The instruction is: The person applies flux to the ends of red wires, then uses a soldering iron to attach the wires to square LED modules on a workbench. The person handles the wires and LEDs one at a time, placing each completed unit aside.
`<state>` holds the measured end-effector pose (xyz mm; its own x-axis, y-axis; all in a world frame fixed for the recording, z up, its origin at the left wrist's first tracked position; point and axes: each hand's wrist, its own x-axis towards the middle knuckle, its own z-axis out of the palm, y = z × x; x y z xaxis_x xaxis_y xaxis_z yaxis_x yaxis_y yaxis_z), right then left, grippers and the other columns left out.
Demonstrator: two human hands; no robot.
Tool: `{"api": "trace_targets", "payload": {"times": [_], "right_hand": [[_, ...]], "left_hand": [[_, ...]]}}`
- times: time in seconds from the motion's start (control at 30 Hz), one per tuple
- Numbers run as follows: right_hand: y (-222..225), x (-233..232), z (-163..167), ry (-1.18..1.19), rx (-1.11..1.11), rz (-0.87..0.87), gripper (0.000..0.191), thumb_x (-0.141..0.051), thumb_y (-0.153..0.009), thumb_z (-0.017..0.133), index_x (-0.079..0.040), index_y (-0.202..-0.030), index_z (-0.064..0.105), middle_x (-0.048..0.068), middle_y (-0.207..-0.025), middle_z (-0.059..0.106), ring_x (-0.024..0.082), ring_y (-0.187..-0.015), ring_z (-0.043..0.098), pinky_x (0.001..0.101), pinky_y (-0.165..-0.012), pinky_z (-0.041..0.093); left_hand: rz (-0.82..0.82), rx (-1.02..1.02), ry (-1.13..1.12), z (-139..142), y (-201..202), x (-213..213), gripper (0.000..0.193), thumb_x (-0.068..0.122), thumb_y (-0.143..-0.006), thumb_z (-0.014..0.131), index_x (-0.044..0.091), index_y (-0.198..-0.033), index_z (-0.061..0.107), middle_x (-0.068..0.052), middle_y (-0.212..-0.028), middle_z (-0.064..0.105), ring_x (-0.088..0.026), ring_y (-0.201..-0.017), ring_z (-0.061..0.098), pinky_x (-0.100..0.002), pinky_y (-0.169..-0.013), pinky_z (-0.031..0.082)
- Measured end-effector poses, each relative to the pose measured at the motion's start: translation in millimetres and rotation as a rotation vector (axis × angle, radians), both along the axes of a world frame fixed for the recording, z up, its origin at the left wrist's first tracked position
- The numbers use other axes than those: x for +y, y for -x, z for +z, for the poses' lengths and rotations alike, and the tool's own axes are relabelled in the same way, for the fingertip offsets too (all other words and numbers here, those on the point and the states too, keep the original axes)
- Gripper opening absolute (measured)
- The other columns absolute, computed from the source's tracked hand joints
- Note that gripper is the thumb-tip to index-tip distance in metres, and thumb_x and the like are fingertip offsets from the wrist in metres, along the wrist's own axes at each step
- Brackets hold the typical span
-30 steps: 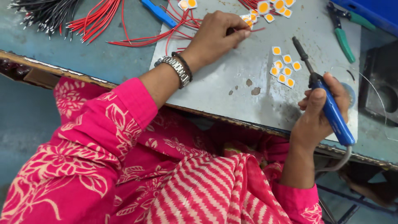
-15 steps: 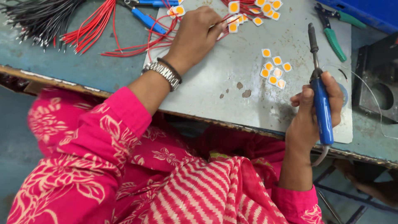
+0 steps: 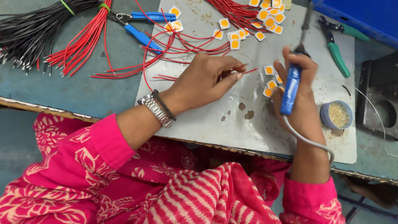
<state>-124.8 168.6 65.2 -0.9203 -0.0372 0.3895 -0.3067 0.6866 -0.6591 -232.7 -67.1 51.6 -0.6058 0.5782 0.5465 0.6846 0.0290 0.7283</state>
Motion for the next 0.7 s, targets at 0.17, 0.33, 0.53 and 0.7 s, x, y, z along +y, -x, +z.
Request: {"api": "trace_targets", "payload": {"times": [0.17, 0.33, 0.53, 0.7], "right_hand": [[6.4, -10.0, 6.3, 0.114, -0.189, -0.027, 0.062, 0.02, -0.094, 0.044, -0.013, -0.144, 0.027, 0.026, -0.165, 0.037, 0.035, -0.134, 0.064, 0.035, -0.082, 0.057], [-35.6, -33.6, -12.5, 0.179, 0.115, 0.006, 0.057, 0.016, -0.099, 0.052, -0.014, -0.141, 0.029, 0.027, -0.162, 0.044, 0.035, -0.133, 0.067, 0.0381, -0.105, 0.06], [-32.5, -36.5, -19.6, 0.017, 0.079, -0.182, 0.065, 0.015, -0.089, 0.066, -0.01, -0.137, 0.031, 0.03, -0.156, 0.047, 0.032, -0.123, 0.068, 0.0392, -0.1, 0.054], [-25.6, -38.2, -17.6, 0.04, 0.105, -0.145, 0.059, 0.013, -0.092, 0.063, -0.012, -0.136, 0.033, 0.025, -0.155, 0.052, 0.027, -0.118, 0.073, 0.0383, -0.103, 0.057]], "left_hand": [[-0.041, 0.035, 0.012, 5.3, -4.7, -1.3, 0.017, 0.02, -0.096, 0.07, 0.006, -0.104, 0.075, -0.01, -0.086, 0.076, -0.022, -0.071, 0.075, -0.034, -0.064, 0.057], [-0.065, 0.004, 0.103, 8.2, -13.6, -0.4, 0.016, 0.025, -0.092, 0.071, 0.011, -0.098, 0.077, -0.008, -0.079, 0.076, -0.023, -0.067, 0.073, -0.038, -0.063, 0.056], [-0.105, 0.031, 0.115, 6.9, -20.7, 5.9, 0.018, 0.026, -0.088, 0.073, 0.009, -0.085, 0.075, -0.009, -0.078, 0.071, -0.029, -0.071, 0.07, -0.042, -0.064, 0.054], [-0.055, 0.055, 0.104, 7.9, -17.1, 6.7, 0.015, 0.022, -0.083, 0.07, 0.008, -0.084, 0.074, -0.009, -0.077, 0.07, -0.03, -0.069, 0.07, -0.043, -0.062, 0.054]]}}
